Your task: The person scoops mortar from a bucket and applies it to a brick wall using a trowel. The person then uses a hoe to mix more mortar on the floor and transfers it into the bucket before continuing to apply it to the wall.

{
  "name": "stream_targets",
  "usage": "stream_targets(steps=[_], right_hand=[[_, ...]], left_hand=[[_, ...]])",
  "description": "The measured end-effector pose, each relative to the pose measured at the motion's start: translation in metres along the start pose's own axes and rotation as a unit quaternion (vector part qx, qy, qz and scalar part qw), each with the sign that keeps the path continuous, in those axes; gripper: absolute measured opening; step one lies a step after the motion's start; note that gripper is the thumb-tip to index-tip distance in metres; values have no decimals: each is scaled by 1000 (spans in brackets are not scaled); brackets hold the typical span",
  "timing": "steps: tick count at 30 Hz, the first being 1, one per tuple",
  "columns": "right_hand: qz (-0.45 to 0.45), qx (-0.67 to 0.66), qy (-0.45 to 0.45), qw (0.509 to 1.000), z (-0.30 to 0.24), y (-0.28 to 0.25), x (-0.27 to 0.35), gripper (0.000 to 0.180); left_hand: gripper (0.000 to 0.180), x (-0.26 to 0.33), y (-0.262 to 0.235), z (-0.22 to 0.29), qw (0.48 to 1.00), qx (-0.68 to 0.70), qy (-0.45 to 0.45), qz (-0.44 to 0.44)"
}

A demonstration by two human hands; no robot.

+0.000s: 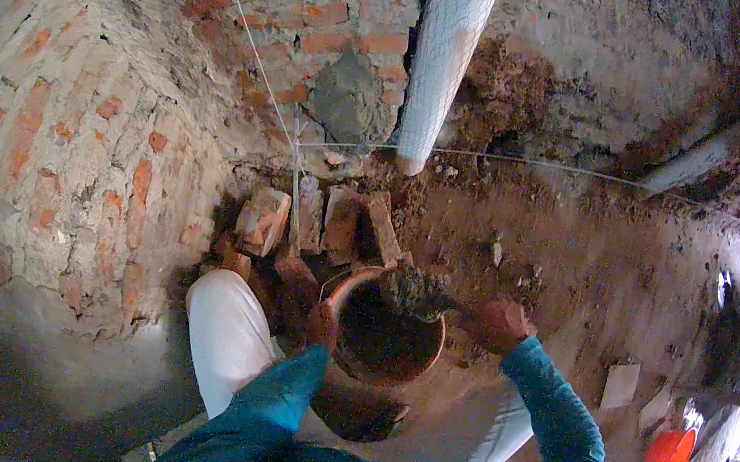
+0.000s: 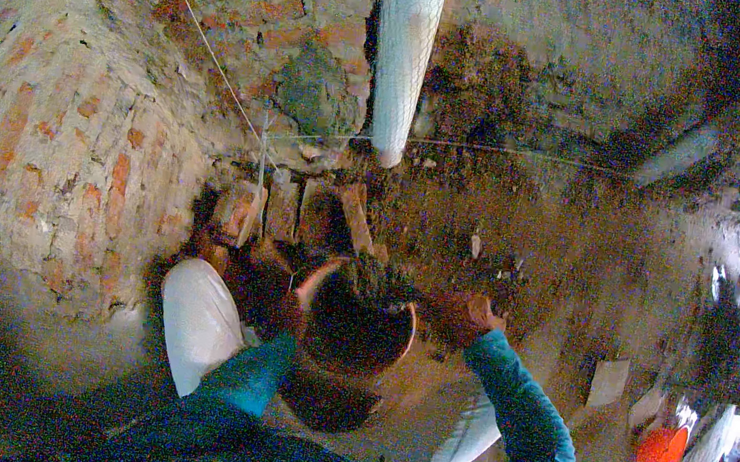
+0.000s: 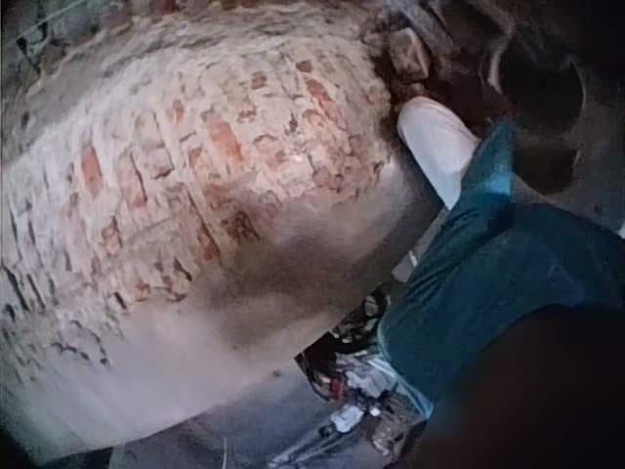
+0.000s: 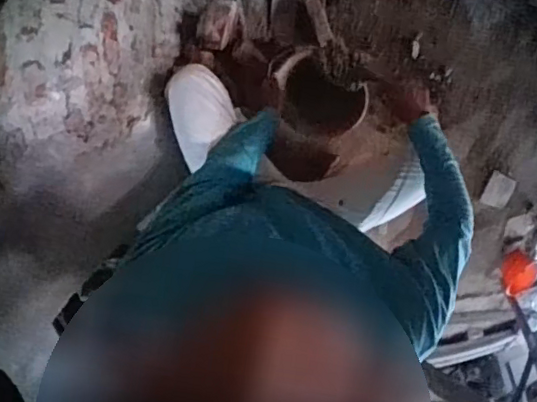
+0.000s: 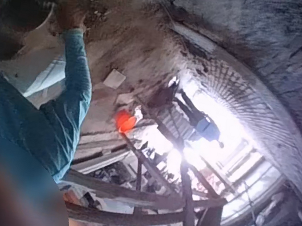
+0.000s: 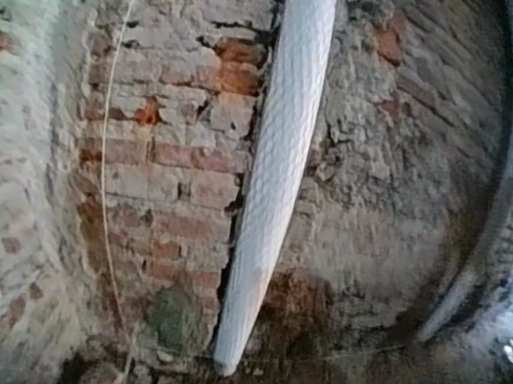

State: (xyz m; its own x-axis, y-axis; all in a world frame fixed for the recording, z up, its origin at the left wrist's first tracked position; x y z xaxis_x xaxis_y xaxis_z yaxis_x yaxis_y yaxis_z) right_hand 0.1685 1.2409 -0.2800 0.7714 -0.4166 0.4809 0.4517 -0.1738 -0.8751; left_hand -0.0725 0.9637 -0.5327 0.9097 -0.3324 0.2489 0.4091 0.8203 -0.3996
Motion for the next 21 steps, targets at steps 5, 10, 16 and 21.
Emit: stream_targets(steps=[5,10,16,21], right_hand=[[316,-15,-114,942,52,-92,-15,39],[308,68,-100,944,59,-156,-29,41],[199,-91,-356,908,32,-265,34,43],[-237,-185,-312,901,34,-268,-59,30]], left_hand=[[67,-10,-1,-13,1000,-14,14,8],[72,-13,1,-28,996,56,25,62],[75,-6,-3,-25,996,0,5,85],[77,5,-8,-4,995,-65,-49,59]])
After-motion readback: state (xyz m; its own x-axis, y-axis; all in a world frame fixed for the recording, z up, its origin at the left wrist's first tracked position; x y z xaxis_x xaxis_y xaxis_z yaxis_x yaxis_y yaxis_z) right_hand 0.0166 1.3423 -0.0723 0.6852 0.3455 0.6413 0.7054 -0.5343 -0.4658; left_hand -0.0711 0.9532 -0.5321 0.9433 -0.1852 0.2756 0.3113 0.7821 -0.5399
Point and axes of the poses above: each hand's wrist, its own x-axis away from the middle knuckle, its own y-axis out of the palm, z = x × y, the point moved 7 cm from there along -x, towards the middle knuckle, and after that the axes turned 9 degrees about x, right-handed, at the moved point
